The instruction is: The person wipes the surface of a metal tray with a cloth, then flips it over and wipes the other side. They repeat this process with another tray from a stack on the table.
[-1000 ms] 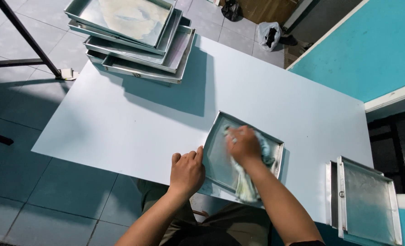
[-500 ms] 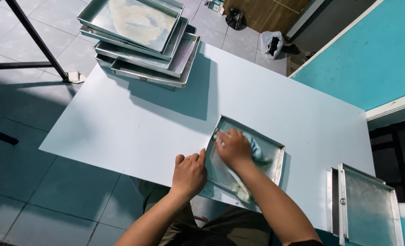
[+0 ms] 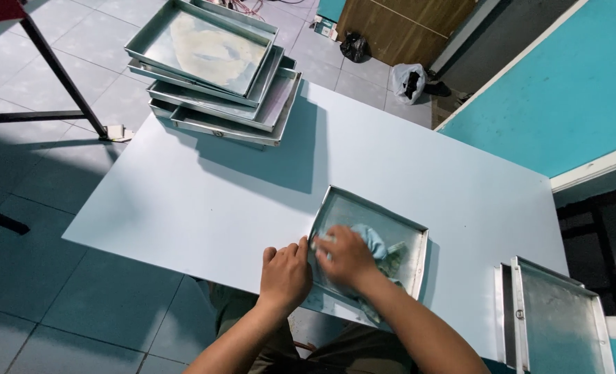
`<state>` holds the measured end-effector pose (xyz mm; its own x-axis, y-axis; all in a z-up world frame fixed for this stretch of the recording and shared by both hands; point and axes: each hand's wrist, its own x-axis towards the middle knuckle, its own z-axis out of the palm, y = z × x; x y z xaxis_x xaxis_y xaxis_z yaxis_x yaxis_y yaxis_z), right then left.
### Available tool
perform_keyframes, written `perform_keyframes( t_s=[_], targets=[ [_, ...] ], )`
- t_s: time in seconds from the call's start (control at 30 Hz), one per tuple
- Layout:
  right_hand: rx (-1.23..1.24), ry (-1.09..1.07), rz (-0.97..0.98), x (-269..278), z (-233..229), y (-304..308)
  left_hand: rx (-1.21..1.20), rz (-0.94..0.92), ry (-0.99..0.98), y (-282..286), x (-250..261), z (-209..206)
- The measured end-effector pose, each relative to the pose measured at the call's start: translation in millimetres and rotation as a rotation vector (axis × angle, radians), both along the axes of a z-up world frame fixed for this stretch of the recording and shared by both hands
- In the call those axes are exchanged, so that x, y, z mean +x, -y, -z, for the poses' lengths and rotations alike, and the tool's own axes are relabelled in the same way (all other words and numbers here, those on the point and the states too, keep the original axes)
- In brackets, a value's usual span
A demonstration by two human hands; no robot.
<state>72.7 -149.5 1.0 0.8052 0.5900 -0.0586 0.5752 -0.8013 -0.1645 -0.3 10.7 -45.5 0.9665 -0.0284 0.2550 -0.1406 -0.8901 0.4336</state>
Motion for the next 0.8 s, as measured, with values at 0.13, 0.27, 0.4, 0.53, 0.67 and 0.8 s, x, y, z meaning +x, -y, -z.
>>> perform_keyframes(
  t_s=[0.13,0.27,0.4,0.53,0.67,0.8],
  targets=[
    [0.146,0.006,-0.235,-10.2,16.1,24.0,0.043,0.009,0.034,0.7,-2.0,5.7],
    [0.173,-0.070,-0.347,-1.2,16.8,32.0,0.030,0.013,0.023,0.0,-2.2,7.5],
    [-0.215,-0.221,-0.432,-23.0,-30.5,39.8,-0.021,-0.029,-0.137,3.2,-3.1,-17.8],
    [-0.354,-0.244,-0.416,-36.5,-50.6,84.2,0.071,-0.018,-0.161,7.8,0.9,-0.1],
    [-0.445,-0.227,-0.295,-48.9,-34.1,131.7,0.081,-0.056,-0.153,12.3,-0.9,-6.9],
    [-0.671,-0.436,-0.003,-59.0,-93.2,132.0,0.116,-0.055,-0.099,12.5,-1.0,-2.2]
  ],
)
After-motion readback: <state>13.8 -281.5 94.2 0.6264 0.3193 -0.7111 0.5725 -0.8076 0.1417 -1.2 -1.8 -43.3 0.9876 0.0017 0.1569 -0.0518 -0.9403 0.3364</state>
